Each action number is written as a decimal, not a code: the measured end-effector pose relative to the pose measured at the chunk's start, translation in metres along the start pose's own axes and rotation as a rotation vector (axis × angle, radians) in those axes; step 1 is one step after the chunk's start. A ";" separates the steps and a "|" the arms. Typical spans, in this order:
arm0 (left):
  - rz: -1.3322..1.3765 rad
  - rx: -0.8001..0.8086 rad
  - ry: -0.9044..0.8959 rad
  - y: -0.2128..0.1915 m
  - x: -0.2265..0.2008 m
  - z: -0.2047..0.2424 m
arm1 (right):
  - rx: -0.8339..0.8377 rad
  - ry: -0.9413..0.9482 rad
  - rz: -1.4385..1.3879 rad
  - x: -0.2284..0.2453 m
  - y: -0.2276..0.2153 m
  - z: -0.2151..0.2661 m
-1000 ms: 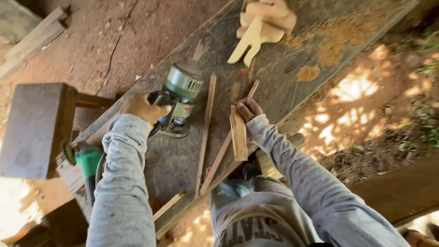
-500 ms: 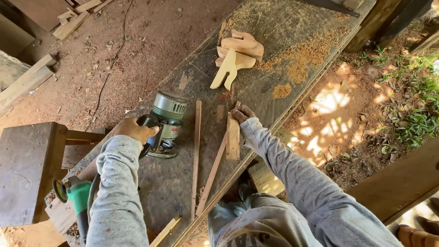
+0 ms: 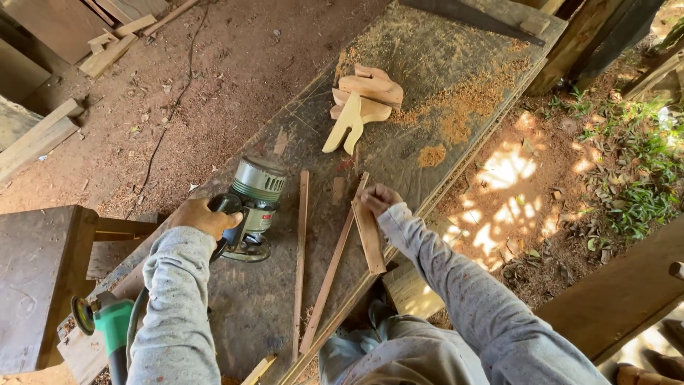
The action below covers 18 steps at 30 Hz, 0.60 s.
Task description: Using a wood router to shape and finish small wooden pieces.
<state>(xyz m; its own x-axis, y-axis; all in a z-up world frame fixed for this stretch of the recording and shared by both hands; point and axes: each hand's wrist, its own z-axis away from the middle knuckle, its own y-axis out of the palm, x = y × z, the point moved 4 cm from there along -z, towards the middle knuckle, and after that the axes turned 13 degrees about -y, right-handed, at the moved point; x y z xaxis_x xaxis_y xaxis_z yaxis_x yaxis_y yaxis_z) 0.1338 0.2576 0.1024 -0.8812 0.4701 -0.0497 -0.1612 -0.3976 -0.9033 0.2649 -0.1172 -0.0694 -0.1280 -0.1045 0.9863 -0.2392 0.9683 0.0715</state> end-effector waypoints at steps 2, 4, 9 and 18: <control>-0.008 0.005 -0.002 -0.003 -0.002 0.006 | 0.032 -0.033 0.024 0.004 -0.001 0.008; -0.020 -0.011 0.003 -0.007 -0.004 0.016 | 0.051 -0.093 -0.114 0.018 -0.004 0.016; 0.002 0.005 -0.009 0.000 -0.001 0.003 | -0.011 -0.304 -0.161 0.047 -0.015 0.013; 0.042 0.014 -0.059 -0.027 -0.013 0.053 | 0.052 -0.198 0.752 -0.026 -0.019 0.078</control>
<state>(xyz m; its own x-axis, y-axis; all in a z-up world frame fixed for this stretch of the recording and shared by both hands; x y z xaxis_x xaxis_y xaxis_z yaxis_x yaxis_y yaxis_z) 0.1266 0.2206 0.1500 -0.9119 0.4056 -0.0620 -0.1293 -0.4273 -0.8948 0.1975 -0.1510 -0.1084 -0.4416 0.5331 0.7217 -0.0643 0.7835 -0.6180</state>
